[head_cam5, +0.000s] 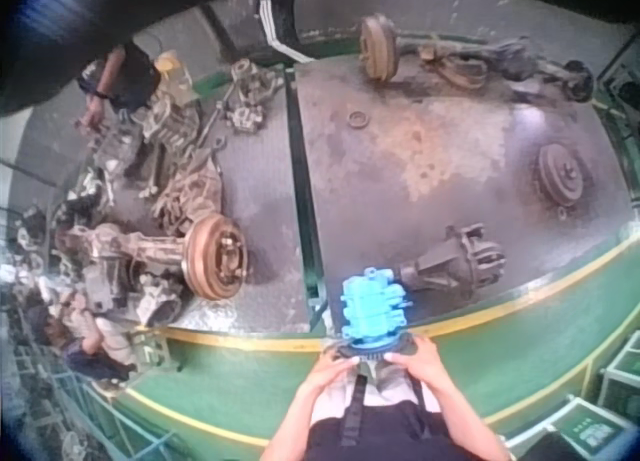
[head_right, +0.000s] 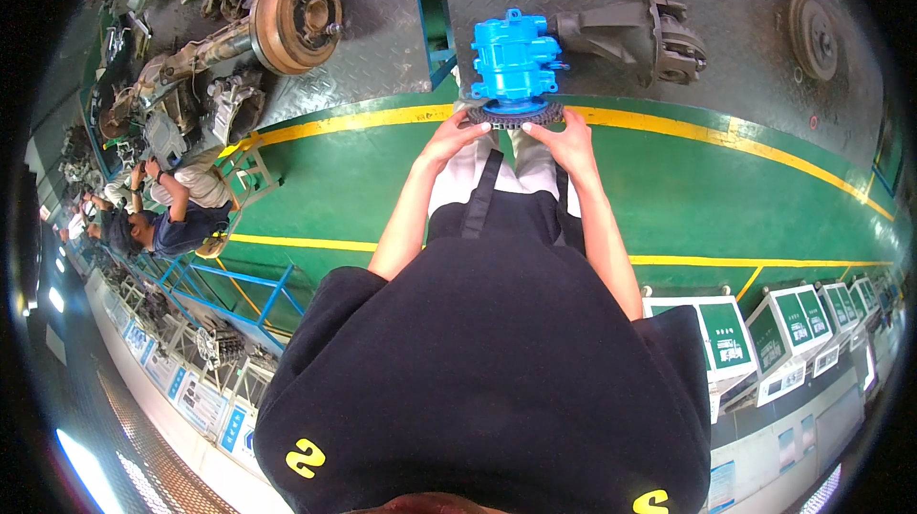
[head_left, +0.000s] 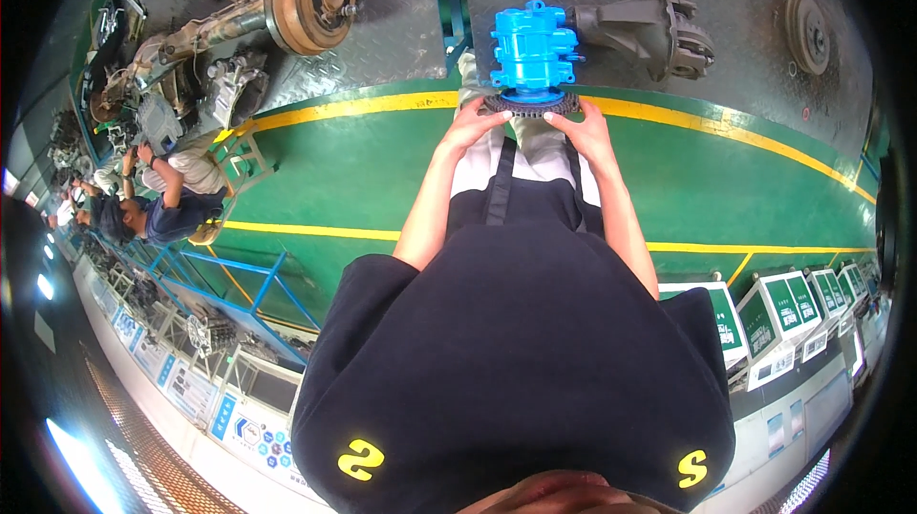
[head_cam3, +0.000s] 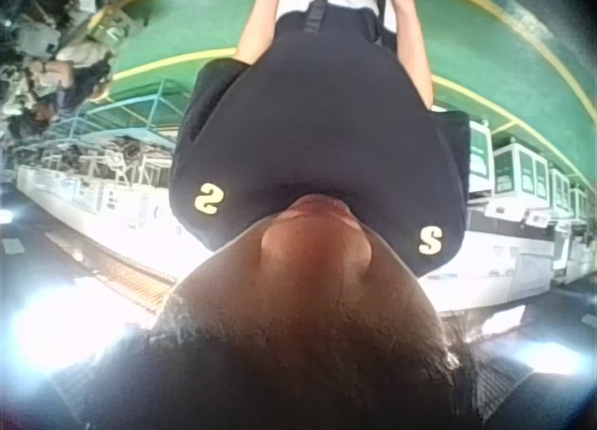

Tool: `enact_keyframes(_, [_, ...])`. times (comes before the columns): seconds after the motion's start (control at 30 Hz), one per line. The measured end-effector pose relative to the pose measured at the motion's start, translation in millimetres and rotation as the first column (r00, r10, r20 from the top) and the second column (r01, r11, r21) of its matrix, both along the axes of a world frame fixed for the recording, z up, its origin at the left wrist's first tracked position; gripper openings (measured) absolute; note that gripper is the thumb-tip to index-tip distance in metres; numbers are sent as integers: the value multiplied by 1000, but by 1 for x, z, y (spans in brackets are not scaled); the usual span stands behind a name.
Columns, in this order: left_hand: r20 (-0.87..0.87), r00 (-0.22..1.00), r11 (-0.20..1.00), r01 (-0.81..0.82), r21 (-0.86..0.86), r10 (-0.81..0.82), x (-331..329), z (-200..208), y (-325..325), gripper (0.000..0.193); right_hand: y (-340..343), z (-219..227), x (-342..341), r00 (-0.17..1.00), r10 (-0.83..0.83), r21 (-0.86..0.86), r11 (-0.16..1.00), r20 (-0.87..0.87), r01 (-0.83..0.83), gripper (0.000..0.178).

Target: The person holds a blue differential assembly and places a metal chain onto its sprocket, then picks up the assembly and walks across the service bay.

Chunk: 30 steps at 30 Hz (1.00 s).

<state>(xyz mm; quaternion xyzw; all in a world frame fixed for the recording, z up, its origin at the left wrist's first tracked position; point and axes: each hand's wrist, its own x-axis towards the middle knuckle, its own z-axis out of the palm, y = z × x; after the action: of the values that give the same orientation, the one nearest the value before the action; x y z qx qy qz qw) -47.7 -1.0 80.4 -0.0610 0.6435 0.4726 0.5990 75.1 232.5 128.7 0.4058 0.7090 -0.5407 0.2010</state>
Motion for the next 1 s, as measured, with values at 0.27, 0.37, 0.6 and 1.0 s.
enact_keyframes(0.27, [64,998,999,-9,33,7,-5,-13,-6,94,-22,3,-1,991,-20,158,987,131,-1,97])
enact_keyframes(0.37, [80,997,997,-30,77,24,-8,-11,-6,95,-31,18,-7,990,-25,242,970,142,-10,101])
enact_keyframes(0.6, [-42,997,998,-67,4,67,1,-3,-6,97,-11,-5,16,986,-100,107,991,134,86,102])
enact_keyframes(1.0, [-156,986,998,-58,-20,54,17,-16,-4,97,9,-15,12,979,-99,-209,969,178,135,102])
